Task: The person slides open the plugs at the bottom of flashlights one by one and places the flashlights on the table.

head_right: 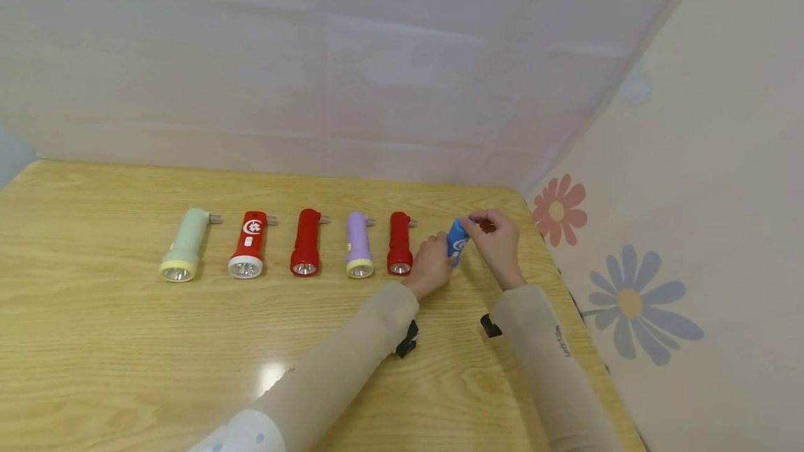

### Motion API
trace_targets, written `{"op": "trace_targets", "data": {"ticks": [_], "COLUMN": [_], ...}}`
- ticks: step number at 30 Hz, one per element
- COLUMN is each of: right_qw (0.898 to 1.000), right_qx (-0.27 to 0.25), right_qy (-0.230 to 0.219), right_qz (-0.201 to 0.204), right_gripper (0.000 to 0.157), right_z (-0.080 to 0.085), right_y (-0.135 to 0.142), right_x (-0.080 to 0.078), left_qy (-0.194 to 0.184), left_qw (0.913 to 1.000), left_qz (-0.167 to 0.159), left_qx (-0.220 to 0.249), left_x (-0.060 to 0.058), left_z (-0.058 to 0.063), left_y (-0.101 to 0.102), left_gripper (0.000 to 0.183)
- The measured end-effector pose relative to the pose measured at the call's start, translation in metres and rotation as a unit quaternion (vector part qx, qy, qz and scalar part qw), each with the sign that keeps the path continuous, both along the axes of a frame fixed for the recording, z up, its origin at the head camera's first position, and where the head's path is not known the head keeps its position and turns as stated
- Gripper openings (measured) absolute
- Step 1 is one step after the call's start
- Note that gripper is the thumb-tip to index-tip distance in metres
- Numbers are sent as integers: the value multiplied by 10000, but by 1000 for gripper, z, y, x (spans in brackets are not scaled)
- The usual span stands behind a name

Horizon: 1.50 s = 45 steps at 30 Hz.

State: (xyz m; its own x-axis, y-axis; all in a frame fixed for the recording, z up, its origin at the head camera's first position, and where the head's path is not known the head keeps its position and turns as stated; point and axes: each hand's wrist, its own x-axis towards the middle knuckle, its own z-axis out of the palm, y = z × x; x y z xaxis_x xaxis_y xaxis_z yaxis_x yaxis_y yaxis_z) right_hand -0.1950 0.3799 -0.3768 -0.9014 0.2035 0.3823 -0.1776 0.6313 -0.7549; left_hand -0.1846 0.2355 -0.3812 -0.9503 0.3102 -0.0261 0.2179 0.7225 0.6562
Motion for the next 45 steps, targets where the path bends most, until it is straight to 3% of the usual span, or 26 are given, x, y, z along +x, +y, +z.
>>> {"op": "trace_targets", "data": {"ticks": [3, 5, 22, 33, 45], "right_qw": [9998, 9998, 9997, 9995, 9994], "right_qx": [-137, -154, -151, -112, -7], "right_qy": [-149, -115, -156, -181, -262], "right_qz": [28, 67, 147, 222, 211], "right_gripper": [24, 22, 24, 18, 23], "right_z": [36, 41, 39, 65, 42], "right_y": [-30, -34, -32, -53, -29], "right_x": [21, 23, 20, 37, 22], "left_qy": [14, 15, 157, 50, 55], "left_qw": [10000, 10000, 9998, 10000, 10000], "left_qz": [-17, -40, -93, -61, -16], "left_qx": [9, 27, 56, 52, -27], "left_x": [0, 0, 0, -1, -1], "left_z": [0, 0, -1, -4, -4], "left_y": [0, -1, -3, 0, 1], "left_gripper": [34, 35, 35, 35, 35]}}
